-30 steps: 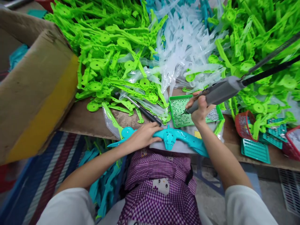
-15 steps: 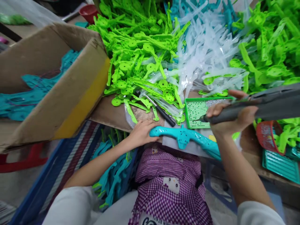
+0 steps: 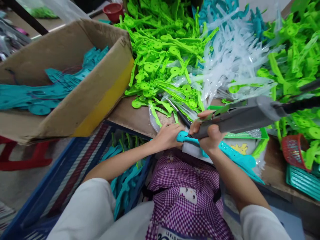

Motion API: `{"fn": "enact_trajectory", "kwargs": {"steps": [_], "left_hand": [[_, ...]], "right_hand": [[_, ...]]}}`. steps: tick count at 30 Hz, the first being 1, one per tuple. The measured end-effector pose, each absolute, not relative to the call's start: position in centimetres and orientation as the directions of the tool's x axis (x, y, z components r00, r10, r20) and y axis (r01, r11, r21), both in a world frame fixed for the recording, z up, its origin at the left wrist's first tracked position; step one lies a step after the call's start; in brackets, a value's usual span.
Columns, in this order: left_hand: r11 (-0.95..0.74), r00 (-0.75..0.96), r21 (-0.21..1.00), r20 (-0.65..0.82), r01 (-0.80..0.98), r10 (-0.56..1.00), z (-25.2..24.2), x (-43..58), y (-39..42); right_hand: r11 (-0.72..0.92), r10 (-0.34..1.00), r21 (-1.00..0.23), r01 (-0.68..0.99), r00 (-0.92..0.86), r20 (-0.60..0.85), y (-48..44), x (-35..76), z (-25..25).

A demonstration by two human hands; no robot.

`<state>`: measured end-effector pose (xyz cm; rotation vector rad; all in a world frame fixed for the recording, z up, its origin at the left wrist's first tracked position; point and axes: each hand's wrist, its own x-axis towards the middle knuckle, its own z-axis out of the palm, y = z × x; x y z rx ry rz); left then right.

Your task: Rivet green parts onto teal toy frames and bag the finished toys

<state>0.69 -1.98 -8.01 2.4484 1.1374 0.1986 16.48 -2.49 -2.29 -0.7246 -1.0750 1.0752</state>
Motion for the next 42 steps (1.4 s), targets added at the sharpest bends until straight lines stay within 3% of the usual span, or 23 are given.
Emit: {"fn": "enact_trajectory", "kwargs": {"steps": [5,9,10,12,14,15,18,23,29,35,42], "left_hand": [[-0.563,0.648,0.469,-0.026,0.68,0.761,-8.4,1.2,-1.7],[-0.51,0.578,0.663,0.141,0.548,0.804,-7.5,-1.1,-1.9],[-0.452,0.476,0.732,0.198,0.51,0.857,-7.3,-2.0,-2.1],[-0.241,0.116,0.885,0.212,0.4,0.97,-7.2,-4.0,-2.9],[0.048,-0.229,0.988,-0.014,0.145,0.973,-7.4,-5.6,-3.9],[0.185,-0.303,0.983,-0.18,-0.011,0.936,-7.6,-6.2,-4.4],[0.482,-0.165,0.819,-0.547,-0.312,0.821,-7.8,-6.7,-4.9],[0.669,0.062,0.69,-0.682,-0.277,0.729,-7.0,-6.0,-3.1],[0.684,0.166,0.728,-0.669,-0.048,0.724,-6.4,-5.2,-2.3],[0.653,0.328,0.748,-0.592,-0.117,0.736,-6.1,-4.9,-3.1],[0.725,0.218,0.657,-0.691,-0.209,0.689,-7.9,-4.5,-2.9]], "right_hand": [[0.349,0.937,-0.902,-0.254,0.08,0.34,-2.2,15.6,-3.1],[0.412,0.911,-0.861,-0.298,0.139,0.388,-2.5,16.4,-2.5],[0.431,0.902,-0.849,-0.307,0.179,0.393,-2.6,16.7,-2.2],[0.452,0.887,-0.837,-0.307,0.249,0.388,-2.5,17.4,-1.5],[0.46,0.879,-0.833,-0.307,0.291,0.378,-2.0,17.6,-1.1],[0.465,0.875,-0.828,-0.314,0.304,0.376,-1.6,17.4,-1.0],[0.501,0.852,-0.797,-0.338,0.355,0.385,0.1,15.8,-1.3],[0.542,0.803,-0.788,-0.292,0.455,0.384,2.3,12.5,-2.2],[0.529,0.814,-0.795,-0.298,0.441,0.377,2.0,12.3,-2.3],[0.545,0.814,-0.766,-0.342,0.435,0.385,1.3,13.0,-1.0],[0.565,0.81,-0.768,-0.3,0.378,0.449,0.7,13.9,-0.2]]}}
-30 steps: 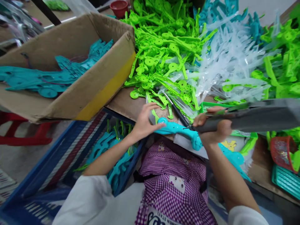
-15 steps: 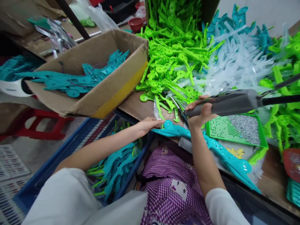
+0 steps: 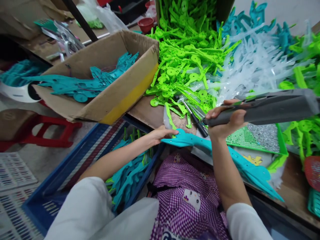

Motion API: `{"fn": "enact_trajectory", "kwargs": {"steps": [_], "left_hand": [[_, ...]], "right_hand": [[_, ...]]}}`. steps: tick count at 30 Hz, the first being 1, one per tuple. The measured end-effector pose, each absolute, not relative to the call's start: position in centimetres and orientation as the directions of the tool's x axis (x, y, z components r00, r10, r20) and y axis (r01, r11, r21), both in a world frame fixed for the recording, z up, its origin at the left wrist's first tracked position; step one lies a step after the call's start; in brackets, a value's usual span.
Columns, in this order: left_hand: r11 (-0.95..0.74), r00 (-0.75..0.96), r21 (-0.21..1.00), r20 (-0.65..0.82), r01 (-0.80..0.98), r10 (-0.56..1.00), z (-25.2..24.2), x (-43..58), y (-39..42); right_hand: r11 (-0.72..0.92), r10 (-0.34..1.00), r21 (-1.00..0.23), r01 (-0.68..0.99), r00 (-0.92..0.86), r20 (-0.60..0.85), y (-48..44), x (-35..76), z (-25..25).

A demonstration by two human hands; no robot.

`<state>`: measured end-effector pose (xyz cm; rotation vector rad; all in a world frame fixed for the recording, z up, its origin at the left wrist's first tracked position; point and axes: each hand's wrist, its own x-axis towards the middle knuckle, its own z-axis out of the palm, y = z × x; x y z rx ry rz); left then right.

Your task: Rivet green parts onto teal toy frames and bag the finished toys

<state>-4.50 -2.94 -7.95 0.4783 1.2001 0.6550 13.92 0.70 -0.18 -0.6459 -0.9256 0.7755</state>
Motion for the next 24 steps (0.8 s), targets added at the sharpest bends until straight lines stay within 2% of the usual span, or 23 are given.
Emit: {"fn": "enact_trajectory", "kwargs": {"steps": [6,12,15,18,22,24], "left_hand": [[0.732,0.205,0.659,-0.703,-0.174,0.681,-8.0,-4.2,-2.7],[0.691,0.201,0.698,-0.662,-0.188,0.722,-7.8,-3.9,-3.1],[0.682,0.2,0.703,-0.652,-0.203,0.731,-8.0,-3.9,-3.3],[0.672,0.197,0.707,-0.642,-0.222,0.741,-8.2,-3.9,-3.5],[0.615,0.182,0.737,-0.589,-0.28,0.788,-8.1,-3.0,-4.2],[0.582,0.148,0.751,-0.566,-0.311,0.811,-7.6,-2.3,-4.6]], "right_hand": [[0.522,0.846,-0.817,-0.246,0.275,0.458,-1.3,13.6,0.3],[0.452,0.891,-0.841,-0.299,0.206,0.405,-2.2,12.4,-0.9],[0.46,0.886,-0.853,-0.246,0.189,0.424,-2.0,13.1,-1.0],[0.514,0.824,-0.85,-0.115,0.342,0.452,-1.2,15.3,-0.7],[0.575,0.558,-0.8,0.172,0.632,0.538,0.1,19.4,-1.4],[0.519,0.573,-0.824,0.226,0.624,0.532,0.4,21.1,-2.3]]}}
